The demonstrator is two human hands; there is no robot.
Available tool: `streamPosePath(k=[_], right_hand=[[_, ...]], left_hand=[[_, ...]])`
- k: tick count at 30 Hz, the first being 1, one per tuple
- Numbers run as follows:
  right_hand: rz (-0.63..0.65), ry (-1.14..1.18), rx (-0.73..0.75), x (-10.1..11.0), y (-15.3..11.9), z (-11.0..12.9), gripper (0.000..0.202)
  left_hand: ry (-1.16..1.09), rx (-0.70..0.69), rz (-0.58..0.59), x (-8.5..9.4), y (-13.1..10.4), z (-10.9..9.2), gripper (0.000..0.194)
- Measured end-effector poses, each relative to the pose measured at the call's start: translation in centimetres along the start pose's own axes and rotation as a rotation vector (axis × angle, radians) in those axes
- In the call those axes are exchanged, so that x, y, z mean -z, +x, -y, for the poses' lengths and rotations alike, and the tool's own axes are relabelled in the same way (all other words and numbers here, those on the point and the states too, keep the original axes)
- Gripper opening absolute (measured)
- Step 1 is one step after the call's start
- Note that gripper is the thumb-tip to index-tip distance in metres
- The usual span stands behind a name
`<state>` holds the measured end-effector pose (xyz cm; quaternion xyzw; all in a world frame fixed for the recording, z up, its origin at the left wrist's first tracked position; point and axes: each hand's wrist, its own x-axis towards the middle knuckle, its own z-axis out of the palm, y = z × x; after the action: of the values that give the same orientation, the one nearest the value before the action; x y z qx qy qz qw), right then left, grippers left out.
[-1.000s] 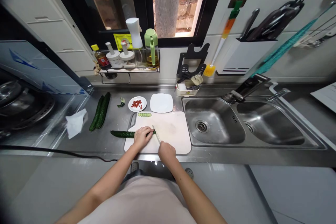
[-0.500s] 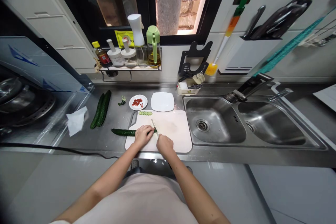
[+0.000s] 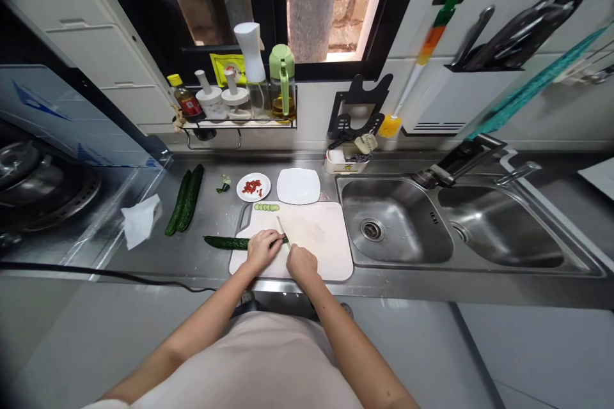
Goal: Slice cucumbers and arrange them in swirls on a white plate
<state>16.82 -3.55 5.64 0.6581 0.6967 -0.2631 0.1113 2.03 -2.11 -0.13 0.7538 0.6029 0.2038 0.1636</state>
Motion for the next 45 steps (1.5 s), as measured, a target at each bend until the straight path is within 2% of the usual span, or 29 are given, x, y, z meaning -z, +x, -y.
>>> streamPosePath(k=[21, 45], right_hand=[[0.049, -0.025, -0.010, 0.5, 0.0, 0.1, 0.034], [0.082, -0.037, -0.010, -0.4, -3.0, -2.0, 0.032]], left_hand=[[-0.009, -0.004, -0.002, 0.0, 0.0, -0.1, 0.021], [0.003, -0.015, -0.014, 0.1, 0.0, 0.0, 0.022]])
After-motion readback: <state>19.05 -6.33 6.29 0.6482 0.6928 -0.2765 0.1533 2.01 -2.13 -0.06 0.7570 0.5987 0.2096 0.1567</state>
